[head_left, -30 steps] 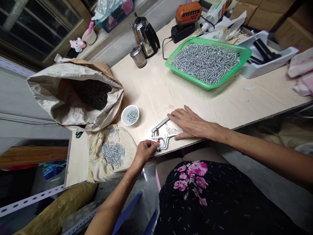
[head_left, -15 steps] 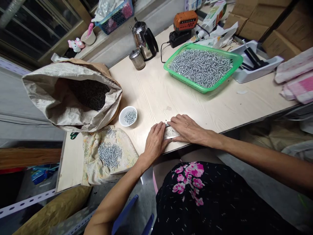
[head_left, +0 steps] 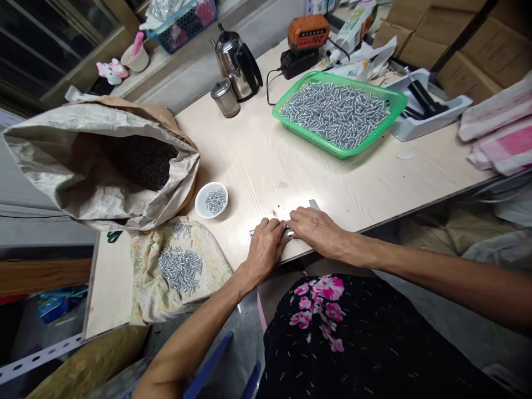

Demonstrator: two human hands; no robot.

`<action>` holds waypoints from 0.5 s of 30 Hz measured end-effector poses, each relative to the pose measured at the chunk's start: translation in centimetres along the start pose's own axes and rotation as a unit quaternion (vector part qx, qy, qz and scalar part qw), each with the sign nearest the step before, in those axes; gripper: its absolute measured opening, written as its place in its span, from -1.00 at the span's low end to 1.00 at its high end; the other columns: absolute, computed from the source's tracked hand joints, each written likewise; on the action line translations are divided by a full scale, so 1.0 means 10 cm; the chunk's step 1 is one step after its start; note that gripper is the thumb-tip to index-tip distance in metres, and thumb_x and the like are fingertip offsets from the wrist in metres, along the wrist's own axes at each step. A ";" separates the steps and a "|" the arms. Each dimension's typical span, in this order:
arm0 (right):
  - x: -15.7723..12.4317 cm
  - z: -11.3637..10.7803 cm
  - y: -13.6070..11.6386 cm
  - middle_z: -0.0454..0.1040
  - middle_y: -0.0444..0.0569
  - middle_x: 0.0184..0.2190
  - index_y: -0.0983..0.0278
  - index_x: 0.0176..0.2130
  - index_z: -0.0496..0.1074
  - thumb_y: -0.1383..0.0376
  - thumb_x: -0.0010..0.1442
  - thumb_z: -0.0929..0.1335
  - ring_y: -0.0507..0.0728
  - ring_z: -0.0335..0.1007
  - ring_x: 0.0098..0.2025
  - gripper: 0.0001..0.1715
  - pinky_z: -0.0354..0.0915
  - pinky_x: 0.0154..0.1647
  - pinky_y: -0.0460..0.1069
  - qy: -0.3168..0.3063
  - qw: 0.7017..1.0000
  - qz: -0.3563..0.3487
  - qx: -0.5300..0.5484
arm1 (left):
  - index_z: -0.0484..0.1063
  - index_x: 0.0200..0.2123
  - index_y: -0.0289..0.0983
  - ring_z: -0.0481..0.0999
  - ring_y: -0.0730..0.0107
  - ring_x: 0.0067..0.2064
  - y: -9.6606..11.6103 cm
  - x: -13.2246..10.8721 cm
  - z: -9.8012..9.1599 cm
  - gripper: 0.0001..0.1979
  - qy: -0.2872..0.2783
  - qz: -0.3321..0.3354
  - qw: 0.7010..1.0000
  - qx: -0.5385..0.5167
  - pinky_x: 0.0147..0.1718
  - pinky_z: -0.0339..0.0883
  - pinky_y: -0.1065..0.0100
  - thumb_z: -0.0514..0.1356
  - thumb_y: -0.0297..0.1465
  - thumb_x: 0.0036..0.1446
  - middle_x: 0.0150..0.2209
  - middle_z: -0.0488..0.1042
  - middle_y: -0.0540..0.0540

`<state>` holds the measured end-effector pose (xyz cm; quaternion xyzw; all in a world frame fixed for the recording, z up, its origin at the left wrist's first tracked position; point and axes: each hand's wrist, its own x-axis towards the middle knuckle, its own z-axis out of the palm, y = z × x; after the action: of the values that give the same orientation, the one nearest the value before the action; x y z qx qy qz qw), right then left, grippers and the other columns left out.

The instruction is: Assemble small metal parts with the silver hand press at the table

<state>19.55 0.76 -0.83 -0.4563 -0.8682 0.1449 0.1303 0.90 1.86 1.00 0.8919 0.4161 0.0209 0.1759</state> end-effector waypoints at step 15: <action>-0.10 -0.22 0.07 0.33 0.22 0.14 0.32 0.16 0.30 0.12 0.21 0.40 0.34 0.22 0.16 -0.39 0.24 0.08 0.21 0.085 0.996 -0.004 -0.002 | 0.49 -0.06 -0.31 0.41 0.15 0.00 -0.31 -0.27 -0.32 -0.67 0.137 -0.148 0.978 -0.057 -0.01 0.31 0.16 0.18 -0.20 0.25 -0.08 0.45 -0.22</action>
<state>21.46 0.61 0.81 -0.4636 -0.8562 0.1036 0.2030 -3.76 2.60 3.32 0.7974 0.5619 0.1402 0.1695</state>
